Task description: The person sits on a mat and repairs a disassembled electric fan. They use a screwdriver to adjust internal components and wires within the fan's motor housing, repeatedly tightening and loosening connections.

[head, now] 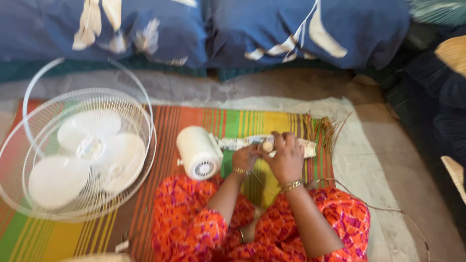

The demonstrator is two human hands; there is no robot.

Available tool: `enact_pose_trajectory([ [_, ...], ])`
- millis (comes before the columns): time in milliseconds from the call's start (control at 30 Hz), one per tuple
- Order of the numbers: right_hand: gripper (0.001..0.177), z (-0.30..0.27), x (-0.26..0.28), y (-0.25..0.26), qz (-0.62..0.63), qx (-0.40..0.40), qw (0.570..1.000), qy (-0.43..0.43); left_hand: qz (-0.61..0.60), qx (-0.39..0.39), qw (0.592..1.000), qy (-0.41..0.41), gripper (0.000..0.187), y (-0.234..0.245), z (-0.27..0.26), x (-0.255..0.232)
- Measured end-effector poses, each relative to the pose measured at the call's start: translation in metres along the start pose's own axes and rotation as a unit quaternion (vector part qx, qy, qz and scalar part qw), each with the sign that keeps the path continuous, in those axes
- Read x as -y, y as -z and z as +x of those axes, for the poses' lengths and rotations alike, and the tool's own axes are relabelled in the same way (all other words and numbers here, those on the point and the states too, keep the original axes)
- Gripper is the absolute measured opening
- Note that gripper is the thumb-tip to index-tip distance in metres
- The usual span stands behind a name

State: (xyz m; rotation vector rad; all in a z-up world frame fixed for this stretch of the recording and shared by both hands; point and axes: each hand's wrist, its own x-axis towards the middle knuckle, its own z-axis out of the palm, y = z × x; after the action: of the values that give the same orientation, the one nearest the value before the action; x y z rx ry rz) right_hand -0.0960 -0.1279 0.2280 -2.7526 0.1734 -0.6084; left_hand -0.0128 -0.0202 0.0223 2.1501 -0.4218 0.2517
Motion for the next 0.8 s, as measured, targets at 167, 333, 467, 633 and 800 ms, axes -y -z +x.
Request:
enact_pose_trajectory([
  [167,0.048,-0.002,-0.022,-0.006,0.139,-0.042,0.982,0.119,0.051,-0.02,0.998,0.016,0.022,0.001,0.002,-0.014],
  [333,0.046,0.004,-0.037,0.007,0.222,0.063,0.956,0.18,0.018,-0.003,0.999,0.038,0.023,0.018,-0.006,-0.036],
  [467,0.047,0.012,-0.047,0.02,0.284,0.165,0.935,0.135,-0.105,0.061,0.991,0.06,0.033,0.044,0.001,-0.049],
  [633,0.052,0.014,-0.049,0.022,0.283,0.155,0.927,0.19,-0.044,0.111,0.988,-0.098,0.044,0.061,0.026,-0.069],
  [800,0.063,0.01,-0.045,0.023,0.088,0.008,0.972,0.219,-0.013,0.069,0.997,-0.024,0.034,0.062,0.025,-0.086],
])
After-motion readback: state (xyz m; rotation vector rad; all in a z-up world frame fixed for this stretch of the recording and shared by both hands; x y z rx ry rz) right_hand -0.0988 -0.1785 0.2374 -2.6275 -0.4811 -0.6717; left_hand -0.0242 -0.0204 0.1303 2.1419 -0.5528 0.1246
